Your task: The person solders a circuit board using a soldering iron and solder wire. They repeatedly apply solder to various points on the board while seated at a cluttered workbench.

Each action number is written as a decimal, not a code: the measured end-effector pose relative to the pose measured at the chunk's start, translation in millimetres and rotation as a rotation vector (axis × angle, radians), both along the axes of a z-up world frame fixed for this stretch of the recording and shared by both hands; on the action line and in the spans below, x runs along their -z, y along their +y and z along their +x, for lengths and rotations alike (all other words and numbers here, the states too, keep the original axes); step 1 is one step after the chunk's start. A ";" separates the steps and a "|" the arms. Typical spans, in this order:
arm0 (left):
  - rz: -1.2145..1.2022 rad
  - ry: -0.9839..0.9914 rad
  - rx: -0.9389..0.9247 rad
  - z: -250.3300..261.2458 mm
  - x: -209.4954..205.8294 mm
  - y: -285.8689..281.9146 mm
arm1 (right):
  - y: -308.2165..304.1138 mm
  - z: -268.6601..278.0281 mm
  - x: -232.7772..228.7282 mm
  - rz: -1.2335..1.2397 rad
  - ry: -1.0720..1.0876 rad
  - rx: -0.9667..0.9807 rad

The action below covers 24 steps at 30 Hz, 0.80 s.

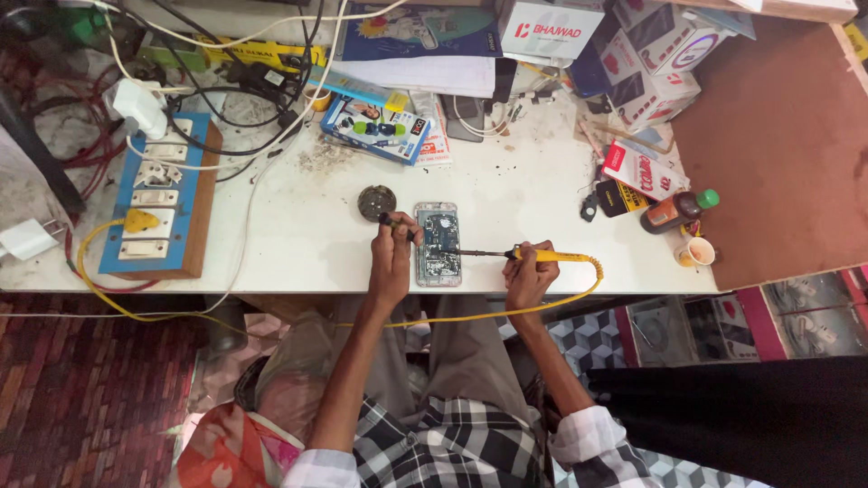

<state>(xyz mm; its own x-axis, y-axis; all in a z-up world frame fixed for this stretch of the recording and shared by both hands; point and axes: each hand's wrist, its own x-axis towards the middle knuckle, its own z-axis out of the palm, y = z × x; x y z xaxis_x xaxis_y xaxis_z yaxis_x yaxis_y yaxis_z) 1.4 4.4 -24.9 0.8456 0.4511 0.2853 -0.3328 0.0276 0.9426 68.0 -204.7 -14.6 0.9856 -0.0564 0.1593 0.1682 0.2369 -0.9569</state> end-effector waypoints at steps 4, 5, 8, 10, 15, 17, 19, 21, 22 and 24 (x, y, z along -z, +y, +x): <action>0.016 -0.025 -0.031 0.2 -4.5 -0.9 | 1.3 -5.2 -3.2 -0.017 -0.041 -0.004; 0.012 -0.013 -0.027 -0.5 -4.8 -0.9 | 1.1 -6.1 -3.7 -0.020 -0.046 -0.003; 0.024 -0.009 -0.027 -1.2 -4.9 -1.9 | 1.8 -4.0 -4.3 -0.021 -0.027 0.007; 0.069 -0.044 -0.036 -0.1 -5.6 -1.2 | 2.4 -2.8 -3.8 -0.021 -0.025 0.009; 0.055 -0.103 -0.032 2.2 -4.9 -2.5 | 1.2 -3.1 -0.1 -0.002 -0.058 -0.010; 0.025 -0.085 -0.015 1.5 -3.9 -2.2 | 0.3 -3.2 -0.7 -0.027 -0.041 -0.005; -0.011 -0.036 0.005 0.7 -4.1 -0.7 | 2.3 -1.6 -3.2 -0.043 -0.031 -0.013; -0.057 0.023 0.004 -1.2 -2.9 0.2 | 2.8 -3.1 -4.2 -0.053 -0.024 -0.025; -0.081 0.050 0.004 -0.2 -2.7 -1.0 | 2.7 -3.8 -4.7 -0.057 -0.029 -0.024; -0.029 0.013 -0.014 -0.3 -3.2 -1.6 | 4.2 -4.0 -5.2 -0.065 -0.041 -0.028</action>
